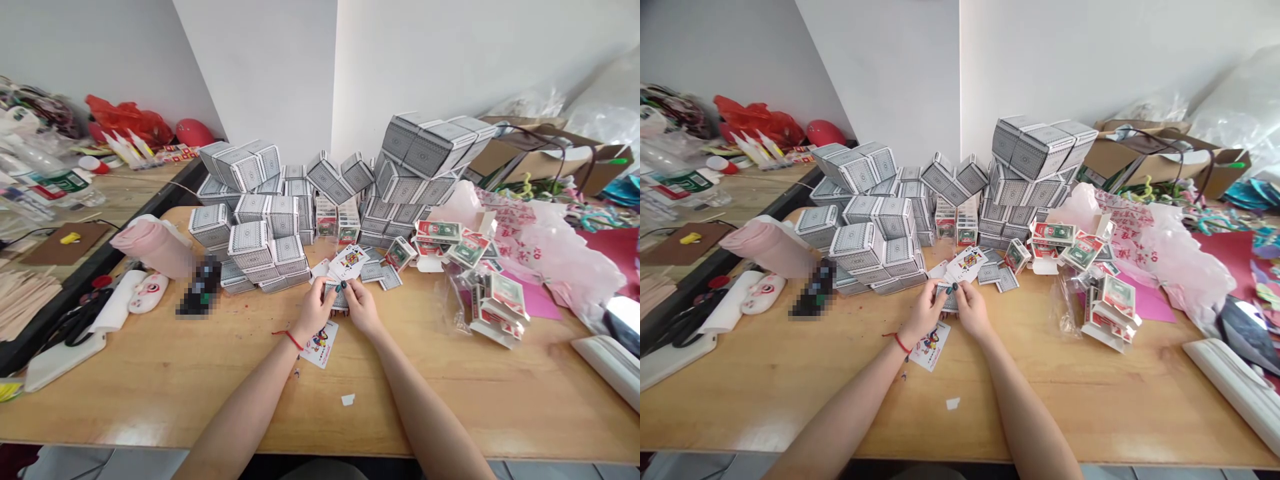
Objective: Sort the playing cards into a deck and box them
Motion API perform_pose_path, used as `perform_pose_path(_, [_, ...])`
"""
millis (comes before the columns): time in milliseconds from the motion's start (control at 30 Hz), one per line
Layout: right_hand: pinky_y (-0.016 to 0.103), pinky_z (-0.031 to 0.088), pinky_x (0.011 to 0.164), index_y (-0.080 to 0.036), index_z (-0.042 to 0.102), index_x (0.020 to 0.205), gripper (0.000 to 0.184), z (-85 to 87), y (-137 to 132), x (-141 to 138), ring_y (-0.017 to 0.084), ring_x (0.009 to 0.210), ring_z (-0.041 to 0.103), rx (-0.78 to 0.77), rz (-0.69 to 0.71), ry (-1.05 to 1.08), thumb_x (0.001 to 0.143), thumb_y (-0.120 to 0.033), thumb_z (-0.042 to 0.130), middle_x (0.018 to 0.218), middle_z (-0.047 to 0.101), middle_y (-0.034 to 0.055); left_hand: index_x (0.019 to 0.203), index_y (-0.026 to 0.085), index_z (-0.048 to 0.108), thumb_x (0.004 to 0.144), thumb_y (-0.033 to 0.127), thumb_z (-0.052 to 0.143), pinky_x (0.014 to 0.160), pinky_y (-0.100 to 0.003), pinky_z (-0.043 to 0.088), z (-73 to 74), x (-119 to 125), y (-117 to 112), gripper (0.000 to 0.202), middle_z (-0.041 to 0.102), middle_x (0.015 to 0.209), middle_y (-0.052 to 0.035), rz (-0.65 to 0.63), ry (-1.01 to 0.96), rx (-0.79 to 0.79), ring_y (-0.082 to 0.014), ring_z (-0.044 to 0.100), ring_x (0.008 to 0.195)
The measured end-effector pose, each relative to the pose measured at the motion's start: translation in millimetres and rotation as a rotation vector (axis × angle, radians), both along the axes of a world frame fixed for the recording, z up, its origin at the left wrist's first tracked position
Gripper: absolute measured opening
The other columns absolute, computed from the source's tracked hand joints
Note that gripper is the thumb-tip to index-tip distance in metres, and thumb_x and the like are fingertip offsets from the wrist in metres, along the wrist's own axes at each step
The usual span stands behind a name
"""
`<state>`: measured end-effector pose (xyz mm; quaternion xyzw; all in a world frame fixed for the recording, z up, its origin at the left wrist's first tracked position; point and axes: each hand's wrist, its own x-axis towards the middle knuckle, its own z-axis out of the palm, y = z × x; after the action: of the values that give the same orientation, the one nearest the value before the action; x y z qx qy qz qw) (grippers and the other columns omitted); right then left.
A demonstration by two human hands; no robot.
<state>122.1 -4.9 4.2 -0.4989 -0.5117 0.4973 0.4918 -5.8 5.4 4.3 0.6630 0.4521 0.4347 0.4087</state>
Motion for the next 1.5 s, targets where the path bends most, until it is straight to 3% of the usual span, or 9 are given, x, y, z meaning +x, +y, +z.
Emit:
perform_pose_path(267, [0.024,0.031,0.035,-0.024,0.043,0.071,0.034,0.3,-1,-5,0.012,0.034,0.042,-0.039,-0.028,0.041,0.08,-0.057,0.041,0.042,0.045,-0.0051,0.086,0.019,0.045,0.083,0.038,0.044,0.049,-0.021,0.037,-6.3,7,1,0.02,0.05,0.063,0.0022,0.067,-0.049,-0.013,-0.0105,0.048,0.053])
perform_pose_path(500, [0.023,0.026,0.033,-0.023,0.039,0.071,0.034,-3.7,0,-12,0.01,0.031,0.035,-0.045,-0.099,-0.002,0.083,-0.055,0.037,0.041,0.038,-0.0074,0.075,0.019,0.04,0.086,0.046,0.036,0.043,-0.02,0.03,-5.7,10,-3,0.029,0.043,0.049,0.0055,0.124,-0.085,-0.146,-0.0091,0.043,0.043])
perform_pose_path(700, [0.023,0.03,0.044,-0.022,0.04,0.066,0.033,-5.8,-1,-13,0.011,0.044,0.039,0.053,-0.169,-0.214,0.086,-0.048,0.033,0.05,0.042,-0.0046,0.069,0.018,0.045,0.087,0.042,0.035,0.053,-0.02,0.035,0.6,6,-2,0.032,0.051,0.063,0.0005,0.204,0.024,0.004,-0.0101,0.047,0.058])
perform_pose_path(833, [0.023,0.036,0.054,-0.02,0.049,0.08,0.028,-4.8,0,-12,0.013,0.056,0.047,0.133,-0.194,-0.285,0.087,-0.042,0.033,0.065,0.053,-0.0004,0.079,0.017,0.052,0.087,0.036,0.036,0.065,-0.022,0.039,3.5,5,0,0.026,0.058,0.077,-0.0035,0.199,0.11,0.112,-0.0124,0.052,0.072])
perform_pose_path(1167, [0.023,0.036,0.055,-0.019,0.05,0.077,0.029,-4.6,2,-9,0.013,0.058,0.045,0.159,-0.215,-0.248,0.086,-0.042,0.034,0.066,0.052,0.0,0.059,0.017,0.047,0.087,0.037,0.032,0.047,-0.022,0.025,-0.7,11,-1,0.038,0.05,0.05,-0.0008,0.306,0.32,0.016,-0.0095,0.042,0.046])
perform_pose_path(1333, [0.021,0.029,0.044,-0.02,0.043,0.065,0.034,-6.9,0,-9,0.01,0.046,0.034,0.079,-0.215,-0.218,0.085,-0.046,0.035,0.051,0.038,-0.0046,0.051,0.017,0.045,0.087,0.038,0.032,0.046,-0.022,0.024,2.0,10,-1,0.044,0.048,0.046,-0.0007,0.258,0.296,0.047,-0.0082,0.039,0.043])
perform_pose_path(1500, [0.022,0.033,0.047,-0.019,0.046,0.066,0.035,-1.2,0,-10,0.011,0.05,0.038,0.11,-0.199,-0.155,0.083,-0.049,0.039,0.056,0.043,-0.0031,0.046,0.017,0.038,0.085,0.04,0.035,0.045,-0.021,0.024,2.8,10,-2,0.046,0.039,0.042,0.0021,0.271,0.212,0.036,-0.0068,0.033,0.042])
